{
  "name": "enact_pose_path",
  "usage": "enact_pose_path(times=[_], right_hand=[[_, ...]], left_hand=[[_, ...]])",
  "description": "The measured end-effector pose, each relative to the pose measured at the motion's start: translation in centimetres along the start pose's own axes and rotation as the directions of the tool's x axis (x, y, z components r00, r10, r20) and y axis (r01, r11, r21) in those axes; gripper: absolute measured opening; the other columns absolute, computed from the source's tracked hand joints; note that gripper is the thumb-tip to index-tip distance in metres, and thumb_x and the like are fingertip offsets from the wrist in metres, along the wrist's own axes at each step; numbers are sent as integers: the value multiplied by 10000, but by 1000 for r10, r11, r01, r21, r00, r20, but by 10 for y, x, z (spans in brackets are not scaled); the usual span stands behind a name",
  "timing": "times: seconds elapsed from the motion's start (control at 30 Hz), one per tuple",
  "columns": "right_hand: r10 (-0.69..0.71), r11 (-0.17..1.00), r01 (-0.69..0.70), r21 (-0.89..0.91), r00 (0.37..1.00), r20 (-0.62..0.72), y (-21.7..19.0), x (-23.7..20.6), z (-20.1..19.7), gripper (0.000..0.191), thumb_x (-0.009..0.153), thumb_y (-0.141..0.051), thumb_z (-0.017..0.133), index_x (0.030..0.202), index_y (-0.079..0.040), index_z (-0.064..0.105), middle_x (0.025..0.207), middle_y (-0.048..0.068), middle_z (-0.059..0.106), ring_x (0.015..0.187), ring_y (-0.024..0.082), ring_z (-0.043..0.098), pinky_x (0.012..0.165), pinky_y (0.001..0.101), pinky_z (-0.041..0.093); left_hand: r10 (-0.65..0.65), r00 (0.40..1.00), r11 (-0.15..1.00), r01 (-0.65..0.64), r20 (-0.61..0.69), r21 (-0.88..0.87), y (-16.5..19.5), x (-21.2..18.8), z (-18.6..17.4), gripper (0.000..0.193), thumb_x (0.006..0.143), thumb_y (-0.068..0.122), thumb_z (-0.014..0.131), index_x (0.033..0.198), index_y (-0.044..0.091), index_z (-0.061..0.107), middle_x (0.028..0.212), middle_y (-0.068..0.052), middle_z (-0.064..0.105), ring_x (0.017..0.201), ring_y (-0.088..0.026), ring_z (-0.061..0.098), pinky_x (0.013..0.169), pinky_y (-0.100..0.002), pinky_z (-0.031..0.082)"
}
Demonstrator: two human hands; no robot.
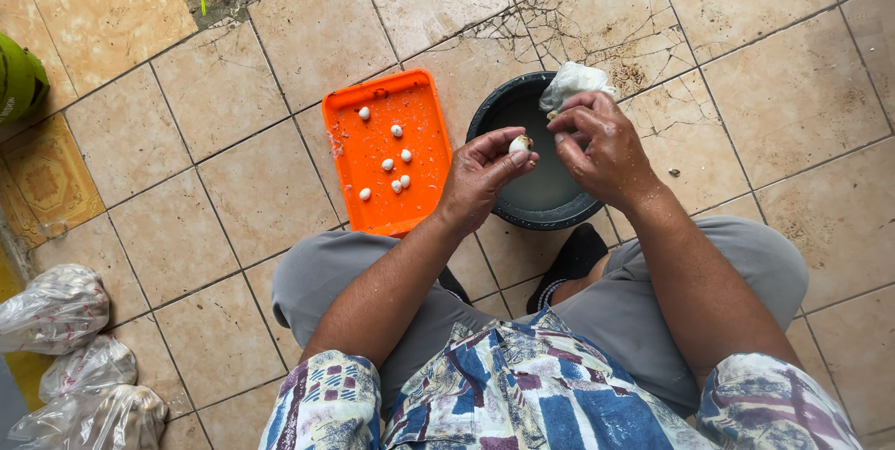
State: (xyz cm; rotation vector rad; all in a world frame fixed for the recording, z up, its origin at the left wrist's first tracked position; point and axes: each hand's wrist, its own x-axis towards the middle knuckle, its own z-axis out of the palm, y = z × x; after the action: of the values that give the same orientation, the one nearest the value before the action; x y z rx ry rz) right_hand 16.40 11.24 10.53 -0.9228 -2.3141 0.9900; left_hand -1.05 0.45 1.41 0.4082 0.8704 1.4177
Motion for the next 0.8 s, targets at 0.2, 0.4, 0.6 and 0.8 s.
enact_pose_path(times=[0.2,0.4,0.6,0.8], right_hand=[[4,993,-18,120,994,112,-13,-1,7,133,944,-51,709,1067,0,719,993,134,745,873,209,749,752,321,598],[8,988,-21,152,996,83,-15,-4,12,142,952,-37,694,1085,14,689,994,127,752,884,185,768,762,293,607],[36,986,-45,163,998,55,-13,-5,17,148,934,-26,705,1063,19,646,938,124,753,872,166,769,763,282,615],[60,987,-64,144,998,33,-10,-7,23,127,932,-18,703,1030,10,627,895,115,742,834,150,759,726,278,613]], left_hand=[[197,980,918,-187,7,349,3,-6,7,401,927,75,801,1287,-17,652,1166,-105,719,1056,-146,702,952,-300,604],[537,810,372,-477,235,796,22,-19,25,342,893,38,786,1218,37,681,1160,-133,698,1062,-255,724,897,-352,624],[562,751,142,-500,346,854,30,-25,36,337,913,25,742,1239,2,659,1174,-167,654,1071,-326,690,923,-418,588],[545,747,90,-503,380,859,31,-31,37,329,941,29,725,1257,-19,648,1181,-174,651,1076,-323,694,924,-407,588]])
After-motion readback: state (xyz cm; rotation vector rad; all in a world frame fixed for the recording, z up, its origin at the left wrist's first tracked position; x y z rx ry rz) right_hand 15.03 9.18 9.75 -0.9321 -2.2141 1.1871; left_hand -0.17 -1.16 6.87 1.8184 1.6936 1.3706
